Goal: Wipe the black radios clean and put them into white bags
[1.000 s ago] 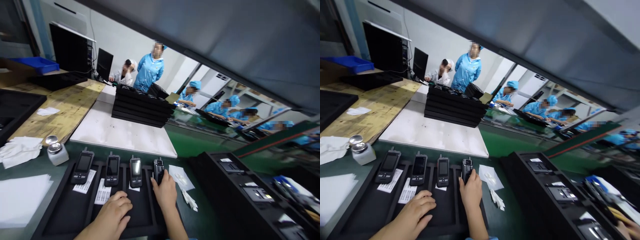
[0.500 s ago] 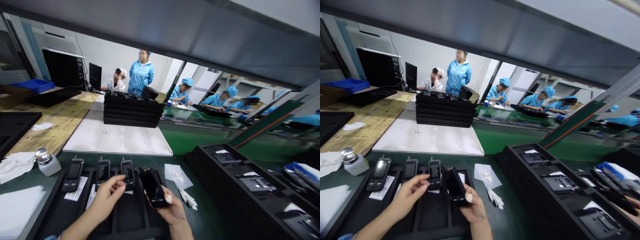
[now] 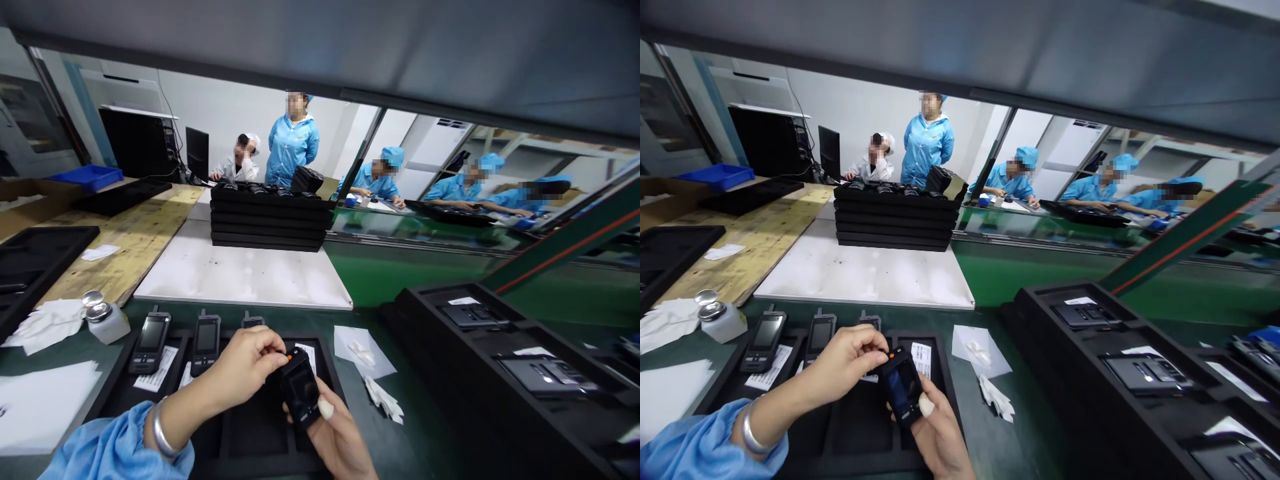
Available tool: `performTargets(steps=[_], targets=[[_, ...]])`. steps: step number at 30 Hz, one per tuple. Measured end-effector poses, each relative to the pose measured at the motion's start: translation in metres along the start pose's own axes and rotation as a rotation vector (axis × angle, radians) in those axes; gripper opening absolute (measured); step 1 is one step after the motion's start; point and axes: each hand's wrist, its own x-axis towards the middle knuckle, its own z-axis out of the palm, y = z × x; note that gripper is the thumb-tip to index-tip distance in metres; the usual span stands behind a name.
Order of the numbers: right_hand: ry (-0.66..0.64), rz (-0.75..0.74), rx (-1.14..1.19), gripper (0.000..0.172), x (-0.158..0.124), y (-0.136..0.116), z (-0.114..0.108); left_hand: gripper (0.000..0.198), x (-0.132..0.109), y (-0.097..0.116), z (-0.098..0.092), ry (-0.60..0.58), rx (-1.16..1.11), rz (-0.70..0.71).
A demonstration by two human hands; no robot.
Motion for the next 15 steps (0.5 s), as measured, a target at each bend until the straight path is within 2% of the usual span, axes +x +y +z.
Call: performTargets(steps=[4,8,10,12,15], targets=[[0.066,-0.186,-0.192,0.075,-0.004,0.011,-0.004,0.011,0.000,0.005,0.004,-0.006,0.067,-0.012],[0.194,-0.376,-0.647,0.096,-0.006,0.024,0.001,0.012,0.006,-0.009,0.011,0.014,-0.001,-0.195],[0.264,-0.446,-0.899,0.094,-0.008,0.029,0.007,0.013,0.012,-0.018,0.014,0.002,-0.015,-0.264],[0.305,-0.515,-1.085,0.086,-0.008,0.029,0.013,0.014,0.017,-0.023,0.016,0.002,-0.006,-0.269],[0.368,-0.588,-1.209,0.076,0.001,0.021,0.016,0.012,0.021,-0.023,0.016,0.048,0.012,-0.226]])
